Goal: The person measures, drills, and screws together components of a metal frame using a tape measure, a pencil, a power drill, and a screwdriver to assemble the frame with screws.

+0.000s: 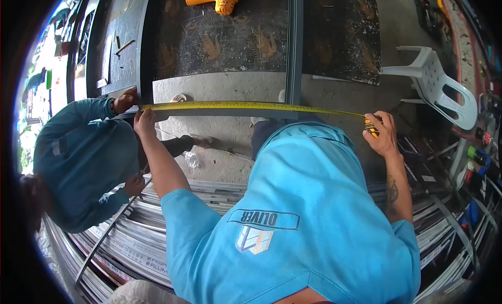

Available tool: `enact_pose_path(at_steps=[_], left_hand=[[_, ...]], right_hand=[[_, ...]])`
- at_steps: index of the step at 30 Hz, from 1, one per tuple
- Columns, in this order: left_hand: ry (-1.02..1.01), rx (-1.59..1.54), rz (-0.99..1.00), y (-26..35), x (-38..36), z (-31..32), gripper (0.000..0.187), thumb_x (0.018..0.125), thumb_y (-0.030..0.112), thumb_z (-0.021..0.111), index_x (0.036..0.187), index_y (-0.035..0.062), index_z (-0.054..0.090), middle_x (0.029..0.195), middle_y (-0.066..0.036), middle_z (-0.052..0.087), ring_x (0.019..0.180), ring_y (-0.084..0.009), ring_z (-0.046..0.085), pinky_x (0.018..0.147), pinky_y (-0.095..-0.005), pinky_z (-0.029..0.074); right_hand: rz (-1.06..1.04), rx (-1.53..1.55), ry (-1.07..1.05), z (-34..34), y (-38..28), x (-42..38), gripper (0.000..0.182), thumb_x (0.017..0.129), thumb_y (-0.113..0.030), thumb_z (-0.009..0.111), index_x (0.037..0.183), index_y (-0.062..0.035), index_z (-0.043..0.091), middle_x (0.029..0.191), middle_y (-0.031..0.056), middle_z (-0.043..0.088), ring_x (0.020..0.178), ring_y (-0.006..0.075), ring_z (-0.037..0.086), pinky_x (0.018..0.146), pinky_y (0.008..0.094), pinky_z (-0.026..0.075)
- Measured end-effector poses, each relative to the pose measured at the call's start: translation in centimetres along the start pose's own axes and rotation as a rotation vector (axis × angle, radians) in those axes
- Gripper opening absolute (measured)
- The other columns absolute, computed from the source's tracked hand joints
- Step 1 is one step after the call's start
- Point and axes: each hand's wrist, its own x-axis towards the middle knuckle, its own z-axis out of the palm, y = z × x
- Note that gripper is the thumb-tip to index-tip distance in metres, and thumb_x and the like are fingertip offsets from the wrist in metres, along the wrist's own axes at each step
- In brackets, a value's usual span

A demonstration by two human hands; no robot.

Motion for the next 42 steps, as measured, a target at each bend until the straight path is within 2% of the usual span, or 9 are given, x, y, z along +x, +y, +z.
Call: enact_pose_path(at_steps=[15, 17, 21, 25, 28, 31, 34, 39, 42], left_hand=[[-0.043, 0.035, 0.034, -0.9, 0.9, -0.5, 0.034, 0.081, -0.001, 0.066, 0.113, 0.0039, 0.056, 0.094, -0.010, 0.064, 0.078, -0.0205, 0.067, 0.064, -0.0301, 0.057], [-0.035, -0.013, 0.093, -0.4, -0.2, 0.2, 0.032, 0.079, -0.007, 0.062, 0.110, -0.0048, 0.056, 0.091, -0.011, 0.060, 0.069, -0.0186, 0.061, 0.054, -0.0267, 0.050], [-0.028, -0.077, 0.186, -0.3, -1.5, 0.9, 0.042, 0.077, -0.007, 0.065, 0.116, -0.0019, 0.051, 0.091, -0.010, 0.060, 0.066, -0.0171, 0.061, 0.052, -0.0276, 0.049], [-0.117, -0.209, 0.351, 0.0, -9.0, 7.2, 0.045, 0.076, -0.004, 0.069, 0.116, 0.0002, 0.051, 0.086, -0.009, 0.061, 0.062, -0.0145, 0.060, 0.052, -0.0257, 0.049], [-0.228, -0.130, 0.227, -0.3, -18.2, 14.4, 0.043, 0.079, 0.003, 0.067, 0.118, -0.0005, 0.050, 0.074, -0.005, 0.061, 0.058, -0.0114, 0.056, 0.050, -0.0248, 0.044], [-0.571, 0.063, 0.169, -5.2, -24.8, 19.8, 0.053, 0.083, 0.009, 0.071, 0.129, 0.0059, 0.045, 0.078, -0.006, 0.062, 0.064, -0.0114, 0.057, 0.052, -0.0256, 0.045], [-1.096, 0.401, 0.281, -2.3, -31.1, 19.7, 0.065, 0.079, 0.020, 0.074, 0.135, 0.0081, 0.044, 0.102, -0.016, 0.067, 0.093, -0.0256, 0.068, 0.078, -0.0349, 0.054], [-0.995, 0.532, 0.546, -1.3, -30.8, 17.2, 0.051, 0.080, 0.020, 0.069, 0.126, 0.0047, 0.054, 0.108, -0.018, 0.065, 0.099, -0.0324, 0.065, 0.085, -0.0402, 0.052], [-0.844, 0.580, 0.630, -1.9, -28.5, 15.7, 0.042, 0.080, 0.020, 0.067, 0.119, 0.0041, 0.059, 0.105, -0.017, 0.065, 0.100, -0.0335, 0.062, 0.086, -0.0405, 0.051]], right_hand=[[-0.027, -0.003, 0.029, -0.1, 0.2, -0.1, 0.045, 0.068, -0.020, 0.071, 0.112, -0.0100, 0.065, 0.107, 0.0135, 0.054, 0.102, 0.0343, 0.051, 0.090, 0.0446, 0.043], [-0.020, 0.020, 0.019, -0.3, 0.2, -0.2, 0.046, 0.067, -0.018, 0.072, 0.112, -0.0098, 0.065, 0.107, 0.0130, 0.054, 0.101, 0.0338, 0.051, 0.090, 0.0440, 0.044], [-0.024, 0.083, -0.011, -1.1, 1.4, -0.8, 0.049, 0.063, -0.019, 0.073, 0.111, -0.0084, 0.067, 0.103, 0.0135, 0.056, 0.097, 0.0342, 0.054, 0.088, 0.0437, 0.046], [-0.030, 0.159, -0.051, -1.4, 0.9, -0.2, 0.055, 0.061, -0.022, 0.073, 0.114, -0.0075, 0.068, 0.098, 0.0144, 0.059, 0.093, 0.0335, 0.056, 0.085, 0.0422, 0.047], [-0.096, 0.200, -0.017, -0.2, -0.8, 2.0, 0.059, 0.063, -0.029, 0.072, 0.118, -0.0057, 0.066, 0.096, 0.0164, 0.061, 0.089, 0.0343, 0.058, 0.084, 0.0422, 0.047], [-0.144, 0.214, 0.066, 1.3, -2.9, 4.6, 0.063, 0.066, -0.032, 0.071, 0.121, -0.0029, 0.062, 0.092, 0.0195, 0.061, 0.083, 0.0358, 0.059, 0.080, 0.0443, 0.047], [-0.191, 0.239, 0.089, 0.8, -4.1, 6.7, 0.063, 0.069, -0.031, 0.070, 0.124, -0.0010, 0.060, 0.093, 0.0205, 0.062, 0.084, 0.0370, 0.060, 0.082, 0.0441, 0.048], [0.159, 0.475, 0.223, -0.4, -4.9, 10.5, 0.068, 0.073, -0.029, 0.067, 0.132, 0.0009, 0.052, 0.102, 0.0229, 0.063, 0.097, 0.0380, 0.061, 0.090, 0.0427, 0.046], [0.083, 0.331, 0.344, 0.7, -4.4, 14.2, 0.069, 0.074, -0.030, 0.068, 0.133, 0.0013, 0.050, 0.109, 0.0234, 0.061, 0.103, 0.0375, 0.059, 0.090, 0.0423, 0.047]])
